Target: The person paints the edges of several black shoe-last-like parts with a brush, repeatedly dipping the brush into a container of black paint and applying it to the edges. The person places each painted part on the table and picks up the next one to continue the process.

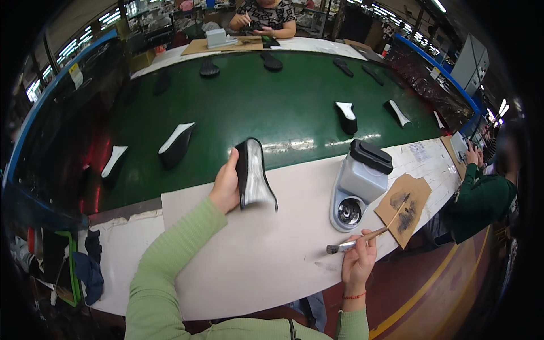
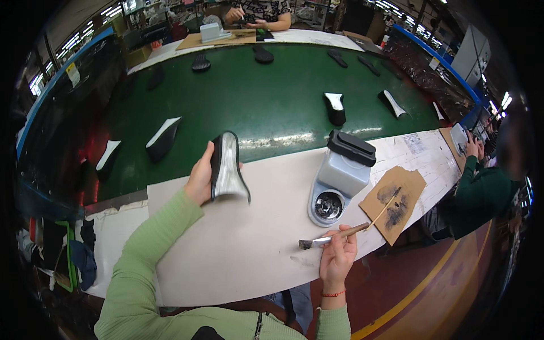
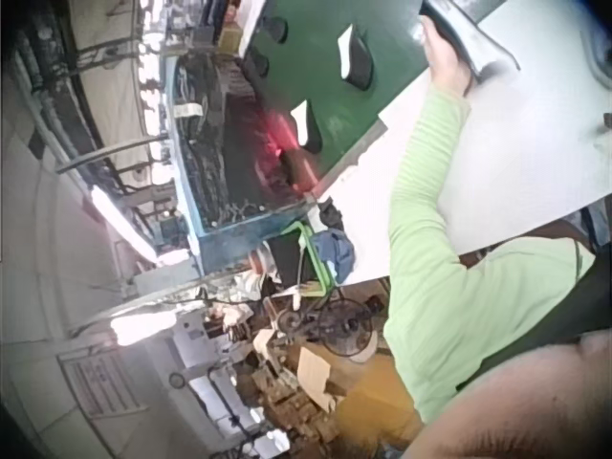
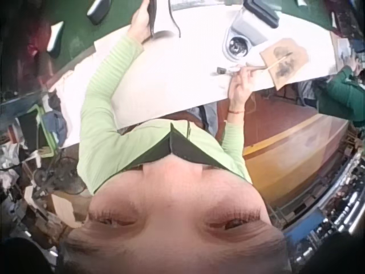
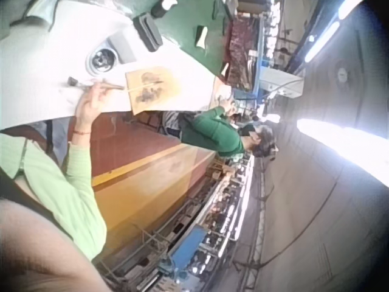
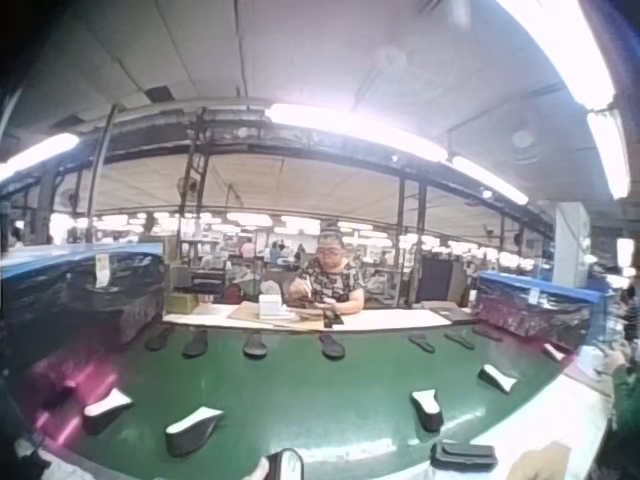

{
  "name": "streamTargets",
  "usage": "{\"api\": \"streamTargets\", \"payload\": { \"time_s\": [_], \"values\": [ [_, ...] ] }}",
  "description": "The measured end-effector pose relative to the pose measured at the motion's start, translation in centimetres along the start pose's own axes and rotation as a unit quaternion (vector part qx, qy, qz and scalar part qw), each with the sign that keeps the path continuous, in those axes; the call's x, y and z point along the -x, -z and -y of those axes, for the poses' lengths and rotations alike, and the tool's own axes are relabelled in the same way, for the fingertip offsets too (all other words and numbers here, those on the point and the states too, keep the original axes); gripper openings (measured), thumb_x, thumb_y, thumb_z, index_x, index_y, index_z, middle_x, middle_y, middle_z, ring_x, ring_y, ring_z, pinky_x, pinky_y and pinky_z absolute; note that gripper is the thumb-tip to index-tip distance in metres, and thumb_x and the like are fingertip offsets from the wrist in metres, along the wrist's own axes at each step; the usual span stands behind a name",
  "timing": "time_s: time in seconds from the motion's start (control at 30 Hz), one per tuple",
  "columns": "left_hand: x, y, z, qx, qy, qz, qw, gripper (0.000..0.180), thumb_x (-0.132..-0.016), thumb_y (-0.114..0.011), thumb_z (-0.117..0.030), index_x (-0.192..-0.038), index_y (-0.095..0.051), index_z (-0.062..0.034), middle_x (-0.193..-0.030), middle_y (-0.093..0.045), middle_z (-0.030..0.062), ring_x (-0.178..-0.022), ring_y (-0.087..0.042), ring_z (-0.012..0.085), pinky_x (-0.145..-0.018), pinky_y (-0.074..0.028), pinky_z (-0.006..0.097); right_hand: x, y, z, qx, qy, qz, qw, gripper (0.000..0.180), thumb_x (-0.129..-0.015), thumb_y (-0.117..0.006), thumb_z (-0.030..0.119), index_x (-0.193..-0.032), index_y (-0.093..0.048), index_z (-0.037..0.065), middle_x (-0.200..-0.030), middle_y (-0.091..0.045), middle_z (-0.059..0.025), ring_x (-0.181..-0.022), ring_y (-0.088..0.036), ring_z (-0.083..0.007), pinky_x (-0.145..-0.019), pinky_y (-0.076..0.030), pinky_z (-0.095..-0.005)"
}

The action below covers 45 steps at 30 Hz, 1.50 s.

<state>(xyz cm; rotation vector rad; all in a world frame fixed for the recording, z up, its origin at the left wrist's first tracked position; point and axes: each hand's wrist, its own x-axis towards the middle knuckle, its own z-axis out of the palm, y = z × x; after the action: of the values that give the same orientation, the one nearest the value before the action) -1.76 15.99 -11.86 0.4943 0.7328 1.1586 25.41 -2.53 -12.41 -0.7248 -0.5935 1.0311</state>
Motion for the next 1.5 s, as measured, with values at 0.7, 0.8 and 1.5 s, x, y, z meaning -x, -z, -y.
{"api": "streamTargets", "payload": {
  "time_s": [0.7,0.8,1.5],
  "values": [
    [-19.7,-4.5,1.7,0.139,-0.02,-0.053,0.989,0.028,-0.093,-0.039,-0.023,-0.103,-0.053,-0.0013,-0.098,-0.06,0.012,-0.086,-0.059,0.0264,-0.077,-0.049,0.043,-0.1,0.2,0.0,-0.037,-0.006,-0.022,0.999,0.025,-0.084,-0.054,0.002,-0.107,-0.045,0.002,-0.083,-0.06,-0.014,-0.071,-0.058,-0.019,-0.063,-0.048,-0.0287],
    [-22.2,-6.9,3.2,0.156,-0.017,-0.055,0.986,0.026,-0.092,-0.036,-0.016,-0.103,-0.052,0.0009,-0.097,-0.06,0.013,-0.085,-0.06,0.0265,-0.075,-0.049,0.044,-0.1,0.3,-0.1,-0.043,-0.006,-0.02,0.999,0.025,-0.084,-0.055,0.002,-0.107,-0.045,0.002,-0.083,-0.06,-0.0144,-0.071,-0.058,-0.0196,-0.064,-0.048,-0.0291],
    [-21.3,-4.2,0.6,-0.489,-0.389,-0.208,0.753,0.025,-0.071,-0.053,-0.004,-0.093,-0.064,0.0009,-0.087,-0.065,0.0182,-0.084,-0.062,0.0304,-0.08,-0.048,0.035,-0.1,0.1,0.0,-0.041,0.011,-0.018,0.999,0.025,-0.085,-0.053,0.002,-0.109,-0.045,0.002,-0.084,-0.06,-0.0143,-0.073,-0.058,-0.0193,-0.065,-0.047,-0.0288]
  ]
}}
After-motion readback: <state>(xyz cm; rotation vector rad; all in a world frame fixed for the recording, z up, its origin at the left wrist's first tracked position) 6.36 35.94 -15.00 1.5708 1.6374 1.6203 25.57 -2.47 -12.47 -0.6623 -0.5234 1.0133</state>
